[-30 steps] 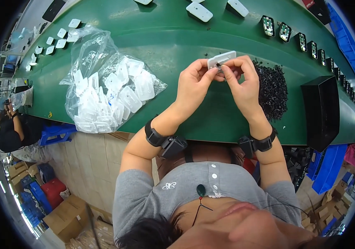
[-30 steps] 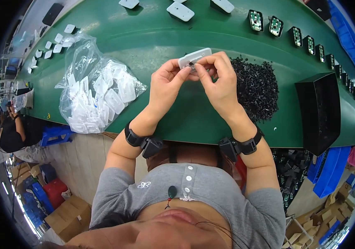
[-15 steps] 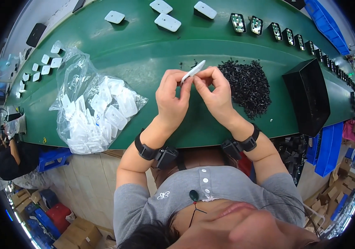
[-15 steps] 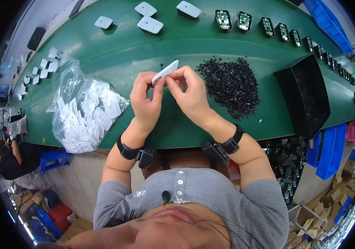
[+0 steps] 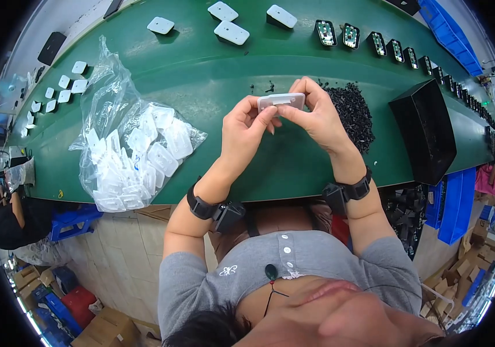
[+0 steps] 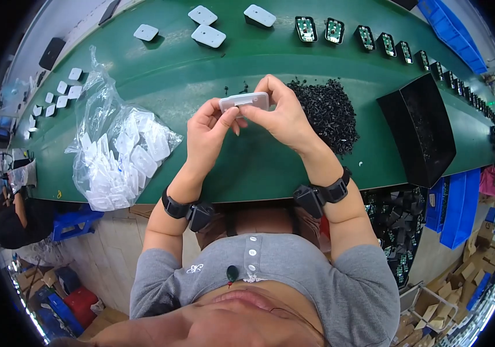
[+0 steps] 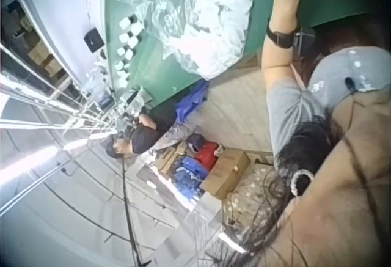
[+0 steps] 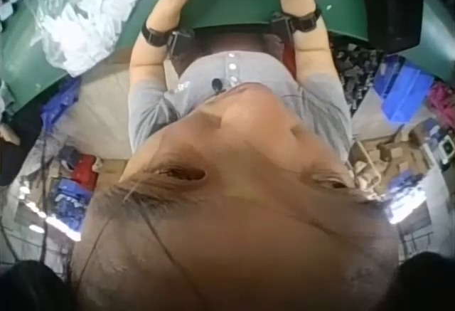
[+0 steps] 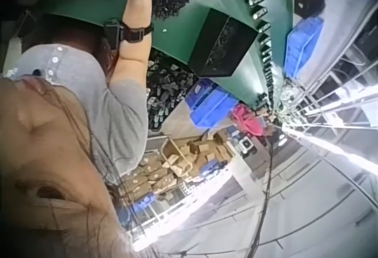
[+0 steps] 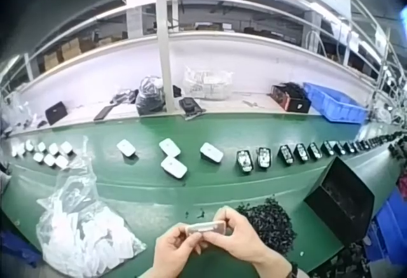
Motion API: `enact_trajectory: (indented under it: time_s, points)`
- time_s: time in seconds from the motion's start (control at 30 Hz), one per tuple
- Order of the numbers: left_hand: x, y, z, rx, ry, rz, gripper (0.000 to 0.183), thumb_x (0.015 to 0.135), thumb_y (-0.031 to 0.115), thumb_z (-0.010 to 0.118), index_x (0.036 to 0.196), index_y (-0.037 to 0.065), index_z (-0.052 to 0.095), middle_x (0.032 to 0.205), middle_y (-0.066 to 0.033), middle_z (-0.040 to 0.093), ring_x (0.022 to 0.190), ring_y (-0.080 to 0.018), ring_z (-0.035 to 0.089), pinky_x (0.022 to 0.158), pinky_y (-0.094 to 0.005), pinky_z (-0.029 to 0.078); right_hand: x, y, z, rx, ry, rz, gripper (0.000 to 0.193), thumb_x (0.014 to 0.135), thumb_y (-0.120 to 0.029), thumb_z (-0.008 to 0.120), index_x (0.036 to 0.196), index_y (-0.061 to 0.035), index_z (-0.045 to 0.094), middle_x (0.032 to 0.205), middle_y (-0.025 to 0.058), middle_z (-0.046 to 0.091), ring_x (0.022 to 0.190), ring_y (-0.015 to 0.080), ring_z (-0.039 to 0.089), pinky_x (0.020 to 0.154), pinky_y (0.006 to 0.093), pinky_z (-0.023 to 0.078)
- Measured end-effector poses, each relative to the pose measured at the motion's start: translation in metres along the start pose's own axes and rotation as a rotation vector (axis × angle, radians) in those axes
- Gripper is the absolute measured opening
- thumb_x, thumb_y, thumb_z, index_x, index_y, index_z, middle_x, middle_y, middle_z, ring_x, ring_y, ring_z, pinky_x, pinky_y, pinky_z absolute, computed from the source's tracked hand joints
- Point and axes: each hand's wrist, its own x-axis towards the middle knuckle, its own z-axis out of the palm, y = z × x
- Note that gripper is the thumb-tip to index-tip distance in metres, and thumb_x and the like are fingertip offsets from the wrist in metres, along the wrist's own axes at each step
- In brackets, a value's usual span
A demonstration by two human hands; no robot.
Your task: The person assembles components by hand, picking up a white plastic base and a small black part, inserting the part into the base, and then pressing a black cover over the assembly. The completed units are placed onto the green work surface alongside other assemblies.
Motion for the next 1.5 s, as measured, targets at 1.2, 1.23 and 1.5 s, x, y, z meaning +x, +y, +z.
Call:
enact_trajectory:
  time_s: [1.2,1.23,1.5]
  points:
    - [0.018,-0.026,-0.024,1.076,0.104,0.282,0.012,0.090,0.018,0.063,0.096,0.009,0.061,0.091,-0.0134,0.054,0.078,-0.0343,0.059,0.068,-0.0449,0.049,0.178,-0.001,-0.106,-1.517,0.328,0.352,0.046,0.081,-0.039,0.072,0.111,-0.0037,0.066,0.105,0.0193,0.070,0.099,0.0320,0.067,0.085,0.0410,0.052]
    - [0.017,-0.025,-0.025,1.078,0.107,0.279,0.012,0.090,0.018,0.063,0.096,0.009,0.061,0.091,-0.0134,0.054,0.078,-0.0343,0.059,0.068,-0.0449,0.049,0.166,-0.004,-0.098,-1.316,0.322,0.215,0.045,0.079,-0.034,0.072,0.111,-0.0034,0.065,0.106,0.0191,0.068,0.100,0.0318,0.066,0.086,0.0402,0.052]
    - [-0.017,-0.010,-0.002,1.458,0.035,0.332,0.053,0.068,0.031,0.083,0.099,0.002,0.052,0.098,-0.0129,0.051,0.092,-0.0303,0.053,0.073,-0.0404,0.047,-0.028,-0.004,0.001,-0.651,0.198,-0.353,0.039,0.081,-0.012,0.075,0.115,-0.0015,0.058,0.105,0.0082,0.057,0.096,0.0161,0.057,0.085,0.0272,0.047]
